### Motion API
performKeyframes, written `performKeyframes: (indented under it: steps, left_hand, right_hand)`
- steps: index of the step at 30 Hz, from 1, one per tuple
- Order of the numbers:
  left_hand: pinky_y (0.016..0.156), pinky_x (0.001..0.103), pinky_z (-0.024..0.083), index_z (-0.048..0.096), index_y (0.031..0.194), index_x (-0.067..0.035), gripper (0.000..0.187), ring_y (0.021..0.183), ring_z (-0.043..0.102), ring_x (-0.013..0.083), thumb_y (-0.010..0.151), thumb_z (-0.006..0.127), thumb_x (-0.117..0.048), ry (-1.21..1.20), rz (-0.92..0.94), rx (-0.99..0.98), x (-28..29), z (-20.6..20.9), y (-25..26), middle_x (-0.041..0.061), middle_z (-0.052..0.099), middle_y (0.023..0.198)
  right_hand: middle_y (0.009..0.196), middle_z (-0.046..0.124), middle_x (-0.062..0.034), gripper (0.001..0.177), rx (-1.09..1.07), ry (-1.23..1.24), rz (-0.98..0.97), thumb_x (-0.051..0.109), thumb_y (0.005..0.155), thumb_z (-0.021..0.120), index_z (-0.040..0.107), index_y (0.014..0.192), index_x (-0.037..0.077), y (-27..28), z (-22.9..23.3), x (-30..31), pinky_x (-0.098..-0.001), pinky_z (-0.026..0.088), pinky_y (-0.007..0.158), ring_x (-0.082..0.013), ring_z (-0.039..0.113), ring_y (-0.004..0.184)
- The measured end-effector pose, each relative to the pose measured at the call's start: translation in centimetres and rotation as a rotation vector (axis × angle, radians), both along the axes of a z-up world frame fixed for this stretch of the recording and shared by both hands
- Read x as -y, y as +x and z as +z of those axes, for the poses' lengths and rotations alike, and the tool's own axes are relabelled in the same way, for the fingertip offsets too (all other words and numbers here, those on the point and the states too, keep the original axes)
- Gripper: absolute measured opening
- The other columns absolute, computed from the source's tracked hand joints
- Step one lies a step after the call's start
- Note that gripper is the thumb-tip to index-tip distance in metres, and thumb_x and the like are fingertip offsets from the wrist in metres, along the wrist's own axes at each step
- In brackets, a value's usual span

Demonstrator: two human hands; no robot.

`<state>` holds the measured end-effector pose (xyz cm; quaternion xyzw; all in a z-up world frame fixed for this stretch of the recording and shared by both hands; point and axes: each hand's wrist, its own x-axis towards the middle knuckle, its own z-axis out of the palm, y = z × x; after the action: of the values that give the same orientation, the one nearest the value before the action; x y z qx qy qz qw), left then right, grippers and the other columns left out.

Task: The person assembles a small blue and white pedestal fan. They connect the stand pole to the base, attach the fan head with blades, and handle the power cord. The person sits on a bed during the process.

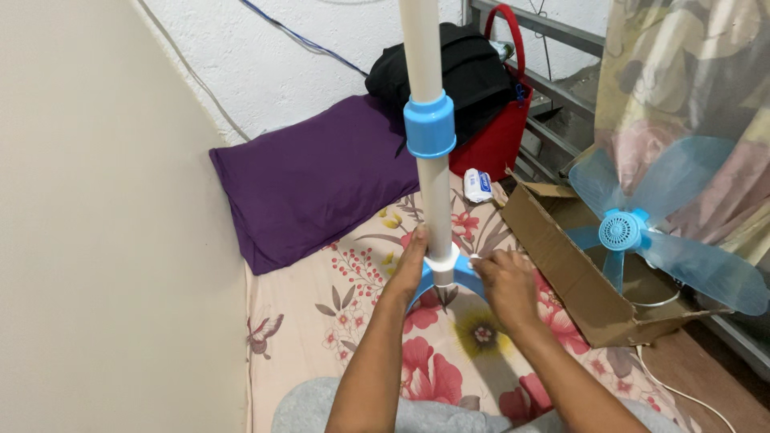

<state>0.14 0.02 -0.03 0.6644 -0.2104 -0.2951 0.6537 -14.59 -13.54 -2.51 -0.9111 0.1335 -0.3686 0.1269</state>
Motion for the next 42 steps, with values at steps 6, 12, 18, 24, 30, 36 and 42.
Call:
performKeyframes:
  steps: [6, 12, 18, 24, 30, 36, 42]
  left_hand:
    - [0.120, 0.040, 0.023, 0.036, 0.158, -0.010, 0.100, 0.151, 0.034, 0.0293, 0.089, 0.023, -0.081, -0.148, -0.103, -0.046, -0.3, 0.1, 0.0, 0.016, 0.042, 0.162]
    - [0.123, 0.038, 0.022, 0.028, 0.161, -0.012, 0.104, 0.153, 0.029, 0.0267, 0.085, 0.024, -0.084, -0.105, -0.077, -0.006, 0.0, -1.2, 0.6, 0.012, 0.033, 0.165]
    - [0.122, 0.038, 0.025, 0.035, 0.157, -0.004, 0.111, 0.151, 0.035, 0.0300, 0.085, 0.027, -0.087, -0.076, -0.061, 0.011, 0.6, -2.8, 1.4, 0.019, 0.041, 0.161]
    - [0.116, 0.043, 0.036, 0.049, 0.150, -0.004, 0.103, 0.140, 0.049, 0.0327, 0.089, 0.025, -0.083, -0.205, -0.137, -0.047, 0.3, 1.1, 0.7, 0.020, 0.056, 0.149]
    - [0.120, 0.039, 0.035, 0.038, 0.157, -0.007, 0.094, 0.145, 0.046, 0.0261, 0.097, 0.026, -0.079, -0.726, -0.040, 0.406, 4.1, 15.4, 4.4, 0.015, 0.049, 0.156]
    - [0.095, 0.039, 0.053, 0.049, 0.150, -0.007, 0.094, 0.113, 0.066, 0.0279, 0.093, 0.020, -0.077, -0.478, 0.081, 0.574, 5.5, 29.6, 3.2, 0.020, 0.066, 0.122]
    - [0.097, 0.033, 0.054, 0.050, 0.145, -0.004, 0.096, 0.112, 0.066, 0.0238, 0.093, 0.025, -0.081, -0.625, 0.010, 0.451, 5.8, 30.1, 3.0, 0.014, 0.068, 0.116]
  right_hand:
    - [0.092, 0.067, -0.0116, 0.010, 0.125, 0.157, -0.018, 0.009, 0.085, 0.070, 0.075, 0.094, 0.007, 6.0, -0.3, -0.7, -0.0442, 0.048, 0.084, -0.0324, 0.060, 0.092]
    - [0.086, 0.064, -0.0135, 0.006, 0.127, 0.058, -0.007, 0.009, 0.085, 0.072, 0.075, 0.089, 0.006, 3.6, -0.1, -2.5, -0.0464, 0.048, 0.083, -0.0353, 0.059, 0.088]
    - [0.088, 0.066, -0.0141, 0.009, 0.124, 0.108, -0.017, 0.007, 0.085, 0.070, 0.076, 0.091, 0.005, 4.3, -0.1, -1.8, -0.0468, 0.049, 0.083, -0.0368, 0.061, 0.089]
    - [0.093, 0.073, -0.0139, 0.014, 0.138, 0.349, 0.001, 0.013, 0.085, 0.075, 0.079, 0.095, 0.003, 6.6, 0.9, 1.1, -0.0402, 0.054, 0.079, -0.0313, 0.070, 0.087]
    - [0.102, 0.078, -0.0091, 0.016, 0.600, 0.527, 0.164, 0.012, 0.098, 0.072, 0.075, 0.112, 0.005, 5.9, 15.8, 1.8, -0.0259, 0.056, 0.082, -0.0101, 0.070, 0.091]
    - [0.105, 0.071, -0.0094, 0.015, 0.865, 0.062, 0.209, 0.002, 0.097, 0.076, 0.075, 0.112, 0.004, 6.7, 31.4, -2.2, -0.0303, 0.056, 0.080, -0.0179, 0.069, 0.093]
    - [0.107, 0.070, -0.0128, 0.014, 0.864, -0.377, 0.163, -0.002, 0.094, 0.076, 0.075, 0.107, 0.004, 6.8, 31.9, -4.7, -0.0381, 0.057, 0.085, -0.0285, 0.069, 0.100]
